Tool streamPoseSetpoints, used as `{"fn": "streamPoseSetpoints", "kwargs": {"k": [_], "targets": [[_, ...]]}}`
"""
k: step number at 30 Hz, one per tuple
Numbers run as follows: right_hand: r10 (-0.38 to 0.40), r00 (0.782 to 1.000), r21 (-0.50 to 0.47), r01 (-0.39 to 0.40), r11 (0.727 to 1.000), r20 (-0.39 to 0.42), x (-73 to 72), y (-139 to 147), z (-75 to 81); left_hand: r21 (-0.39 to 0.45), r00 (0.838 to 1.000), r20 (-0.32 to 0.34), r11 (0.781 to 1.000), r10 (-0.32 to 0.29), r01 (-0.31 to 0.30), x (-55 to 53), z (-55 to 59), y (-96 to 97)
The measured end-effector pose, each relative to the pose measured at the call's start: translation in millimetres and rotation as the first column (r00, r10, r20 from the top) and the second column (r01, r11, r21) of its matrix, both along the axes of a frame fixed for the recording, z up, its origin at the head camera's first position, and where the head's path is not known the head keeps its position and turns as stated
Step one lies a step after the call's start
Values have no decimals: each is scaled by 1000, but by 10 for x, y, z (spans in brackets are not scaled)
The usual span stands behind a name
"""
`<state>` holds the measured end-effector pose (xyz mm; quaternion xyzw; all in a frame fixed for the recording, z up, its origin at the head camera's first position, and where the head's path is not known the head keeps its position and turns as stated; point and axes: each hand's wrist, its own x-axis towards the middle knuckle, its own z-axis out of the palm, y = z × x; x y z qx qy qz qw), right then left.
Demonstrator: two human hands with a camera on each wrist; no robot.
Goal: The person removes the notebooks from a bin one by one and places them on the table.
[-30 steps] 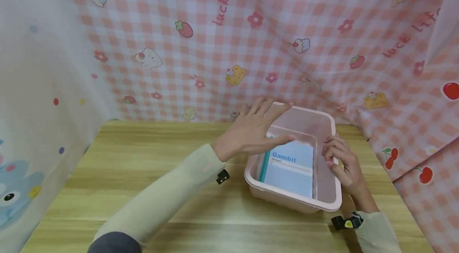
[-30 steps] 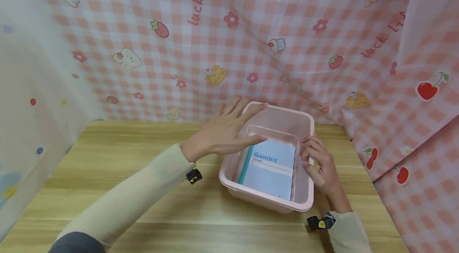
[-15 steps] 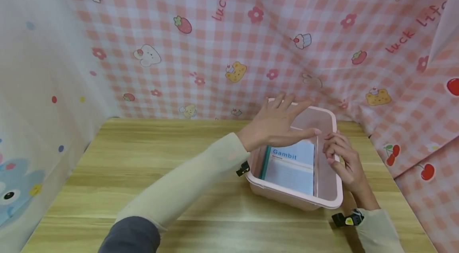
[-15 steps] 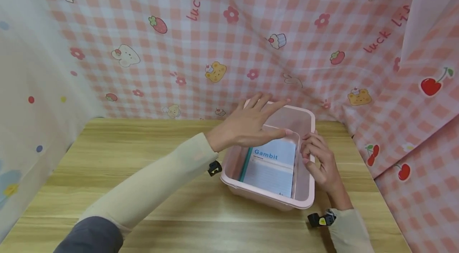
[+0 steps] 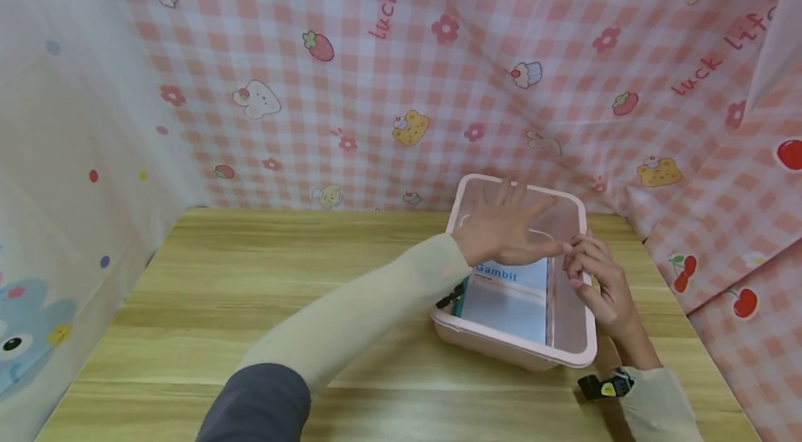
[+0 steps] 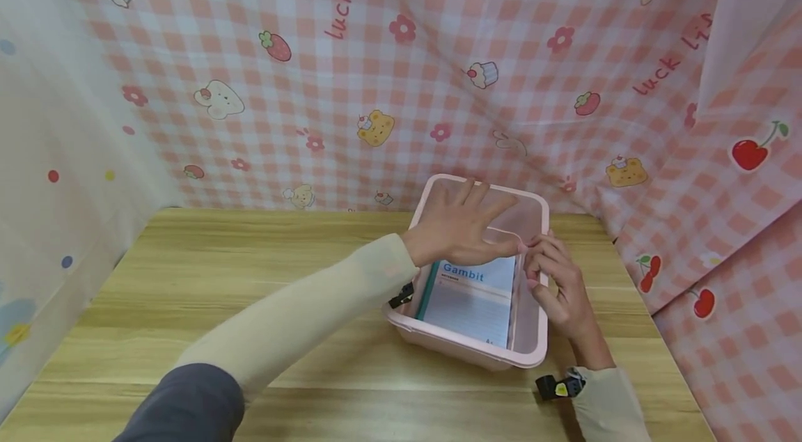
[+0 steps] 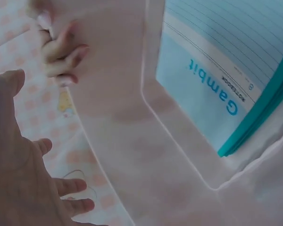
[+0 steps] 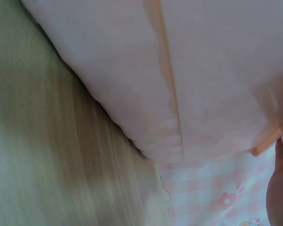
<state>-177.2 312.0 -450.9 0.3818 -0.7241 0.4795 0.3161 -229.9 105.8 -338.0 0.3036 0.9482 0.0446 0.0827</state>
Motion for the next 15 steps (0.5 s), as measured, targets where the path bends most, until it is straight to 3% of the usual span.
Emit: {"fn": "streamPoseSetpoints", "kwargs": {"k": [5,10,15], "targets": [[-2,1000,4,2,1000,1,-4,-2,-15,-11,999,50,1000,12,-11,-53,-91,49],[-11,1000,2,11,1000,7,-2,5,-14,-90,992,116,995,42,-31,-137,-233,154],[-9,1000,-2,9,1000,15,-3,2,-7,-43,990,124,997,69,-64,-235,-313,172]]}}
